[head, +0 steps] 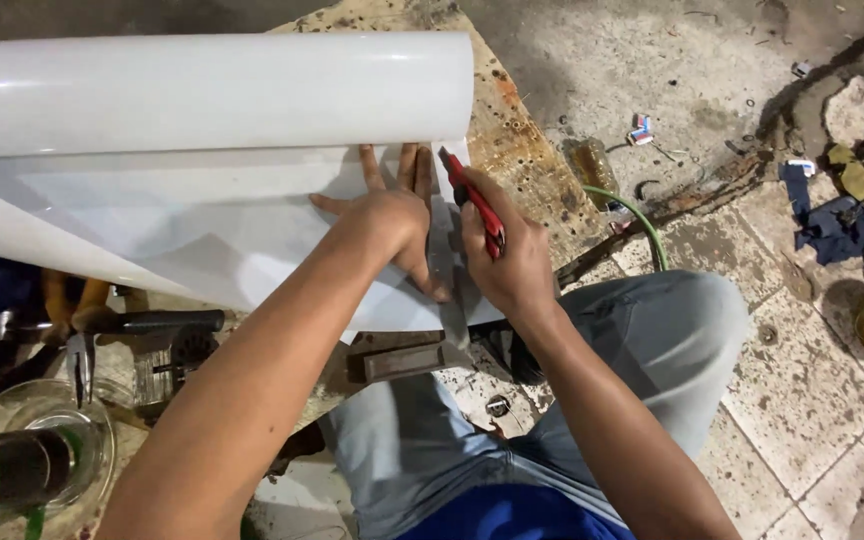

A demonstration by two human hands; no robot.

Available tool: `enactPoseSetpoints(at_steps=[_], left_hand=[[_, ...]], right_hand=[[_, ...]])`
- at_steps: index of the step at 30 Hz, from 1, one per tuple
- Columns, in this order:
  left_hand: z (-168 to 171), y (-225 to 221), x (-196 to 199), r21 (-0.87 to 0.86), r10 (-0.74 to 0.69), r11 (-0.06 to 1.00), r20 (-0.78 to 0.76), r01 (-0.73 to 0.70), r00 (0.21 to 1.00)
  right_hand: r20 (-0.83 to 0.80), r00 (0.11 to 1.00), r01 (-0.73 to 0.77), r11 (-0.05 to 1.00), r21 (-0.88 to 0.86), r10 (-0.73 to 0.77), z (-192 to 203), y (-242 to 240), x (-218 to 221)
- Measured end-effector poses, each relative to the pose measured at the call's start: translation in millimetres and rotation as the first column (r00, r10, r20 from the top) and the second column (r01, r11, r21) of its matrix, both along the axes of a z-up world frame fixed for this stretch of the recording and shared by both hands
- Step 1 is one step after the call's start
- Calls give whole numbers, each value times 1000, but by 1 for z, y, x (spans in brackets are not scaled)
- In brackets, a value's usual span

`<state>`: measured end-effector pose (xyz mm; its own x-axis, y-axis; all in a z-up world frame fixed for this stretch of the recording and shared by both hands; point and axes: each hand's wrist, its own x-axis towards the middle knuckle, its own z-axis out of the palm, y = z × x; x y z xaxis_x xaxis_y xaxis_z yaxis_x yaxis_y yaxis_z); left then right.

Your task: Measuring and cutting a large white plastic sheet on a workbench using a metal ruler and a utility knife.

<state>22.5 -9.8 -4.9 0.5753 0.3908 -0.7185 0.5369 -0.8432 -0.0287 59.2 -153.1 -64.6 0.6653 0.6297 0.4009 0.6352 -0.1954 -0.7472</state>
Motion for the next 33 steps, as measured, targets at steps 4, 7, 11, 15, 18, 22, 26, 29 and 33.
enactPoseSetpoints(at_steps=[4,7,11,15,18,22,26,29,33], left_hand=[[1,-4,0,-9,-12,1000,-84,11,996],[-5,2,-5,-8,-58,998,-24,58,998],[-17,4,-3,16,-42,999,12,42,999],[-18,1,3,16,13,1000,-79,-12,997],[-26,10,-8,107,-265,958,-18,266,964],[-70,15,2,140,-158,979,35,151,987],[-51,7,2,86,18,996,100,-26,995],[-18,4,-2,-30,54,998,5,-54,999],[5,1,-8,-55,24,998,-74,-28,997]], right_hand=[[-24,1000,-13,1000,-13,12,-5,7,10],[-23,1000,-17,999,-27,16,-14,10,15],[-20,999,-40,996,-86,38,-9,10,13],[-47,992,-121,975,-187,114,6,9,15],[30,994,-96,985,-141,101,14,8,5],[-35,996,-93,961,-262,86,20,-19,-8],[-79,997,-33,920,-391,2,41,-72,-47],[-82,994,-102,909,-404,75,65,-118,-76],[-205,978,-142,864,-483,45,87,-149,-83]])
